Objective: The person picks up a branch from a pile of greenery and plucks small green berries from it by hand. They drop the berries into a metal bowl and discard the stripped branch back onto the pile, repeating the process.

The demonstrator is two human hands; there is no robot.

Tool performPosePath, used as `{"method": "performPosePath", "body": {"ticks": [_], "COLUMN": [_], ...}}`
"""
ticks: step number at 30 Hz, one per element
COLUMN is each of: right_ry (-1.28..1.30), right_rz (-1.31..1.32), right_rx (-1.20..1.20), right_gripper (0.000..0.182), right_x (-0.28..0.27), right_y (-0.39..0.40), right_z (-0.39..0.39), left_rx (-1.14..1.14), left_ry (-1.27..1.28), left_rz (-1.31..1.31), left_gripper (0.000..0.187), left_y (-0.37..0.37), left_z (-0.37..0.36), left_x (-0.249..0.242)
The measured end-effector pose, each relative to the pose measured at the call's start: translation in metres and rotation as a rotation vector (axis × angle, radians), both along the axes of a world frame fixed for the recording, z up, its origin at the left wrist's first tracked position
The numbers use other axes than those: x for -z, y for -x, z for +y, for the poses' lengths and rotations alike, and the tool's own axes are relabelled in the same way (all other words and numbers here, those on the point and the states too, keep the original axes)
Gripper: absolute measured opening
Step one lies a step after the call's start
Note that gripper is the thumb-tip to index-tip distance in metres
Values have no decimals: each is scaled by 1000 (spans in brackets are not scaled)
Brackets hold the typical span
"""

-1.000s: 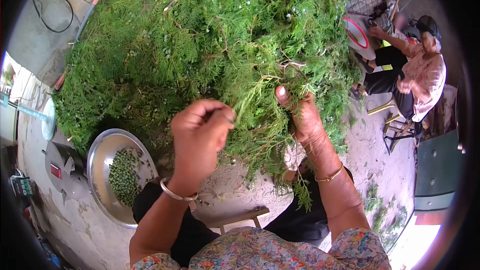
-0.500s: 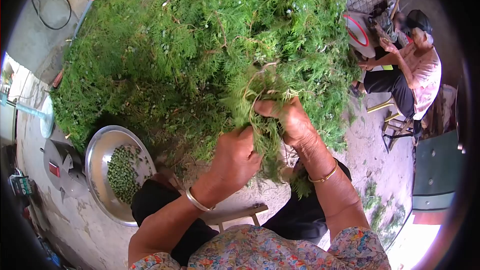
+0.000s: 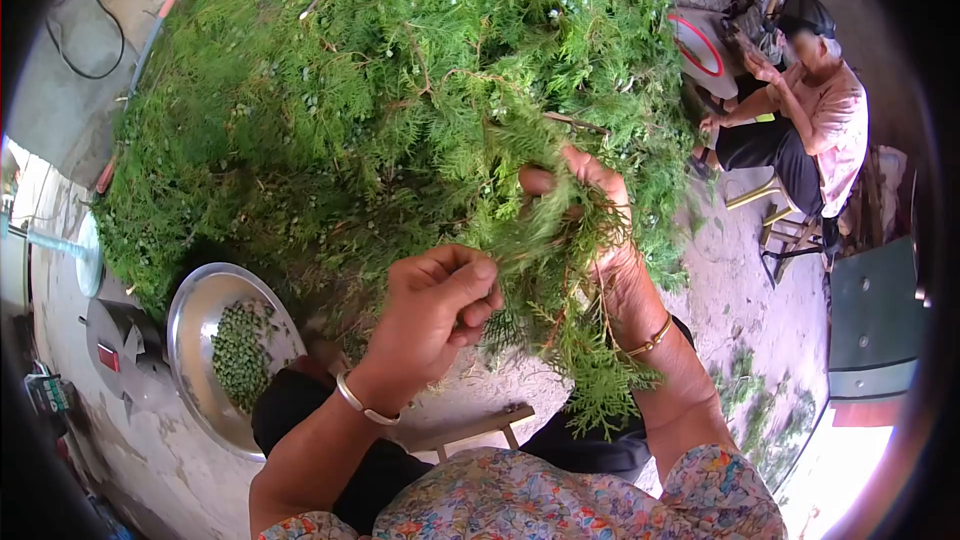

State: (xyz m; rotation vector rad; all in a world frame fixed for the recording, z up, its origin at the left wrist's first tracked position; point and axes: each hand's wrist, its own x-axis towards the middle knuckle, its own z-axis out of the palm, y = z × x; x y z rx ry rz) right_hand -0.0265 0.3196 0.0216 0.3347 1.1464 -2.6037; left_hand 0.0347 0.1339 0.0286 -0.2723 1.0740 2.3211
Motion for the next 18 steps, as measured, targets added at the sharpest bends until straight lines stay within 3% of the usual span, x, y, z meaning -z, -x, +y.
{"method": "performPosePath", "body": {"ticks": [1, 2, 3, 5, 6, 7, 9, 10, 11, 13, 14, 15, 18], "right_ry": [145, 451, 451, 321, 615, 616, 569, 541, 541, -9, 315, 315, -188], "right_rz": [105, 204, 205, 27, 281, 289, 318, 223, 220, -81, 206, 213, 39], "right_rx": [-108, -257, -255, 116, -214, -208, -298, -103, -97, 243, -116, -121, 56], "right_gripper": [23, 29, 29, 29, 27, 27, 23, 26, 26, 29, 36, 36, 44], "right_x": [4, 5, 4, 0, 14, 12, 6, 3, -7, -28, -7, 10, -22], "right_y": [1, 3, 4, 8, 20, 20, 17, 11, 4, -4, 2, -1, -13], "right_z": [4, 8, 13, 23, 34, 36, 39, 32, 24, 11, 24, 33, 9], "left_rx": [2, -58, -119, -112, -80, -46, -38, -20, -5, 9, 19, 16, 9], "left_ry": [0, 32, 64, 25, 46, 66, 90, 13, -64, -100, -137, -136, -136], "left_rz": [-1, -52, -103, -96, -49, -2, 18, 36, 52, 59, 70, 78, 122], "left_gripper": [11, 9, 7, 6, 8, 10, 12, 14, 15, 17, 18, 18, 20], "left_y": [2, 5, 10, 19, 22, 23, 18, 15, 12, 12, 12, 14, 19], "left_z": [-3, -6, -10, -22, -25, -24, -19, -19, -18, -16, -16, -15, -13], "left_x": [4, 11, 18, 25, 24, 21, 15, 16, 17, 17, 16, 12, 2]}}
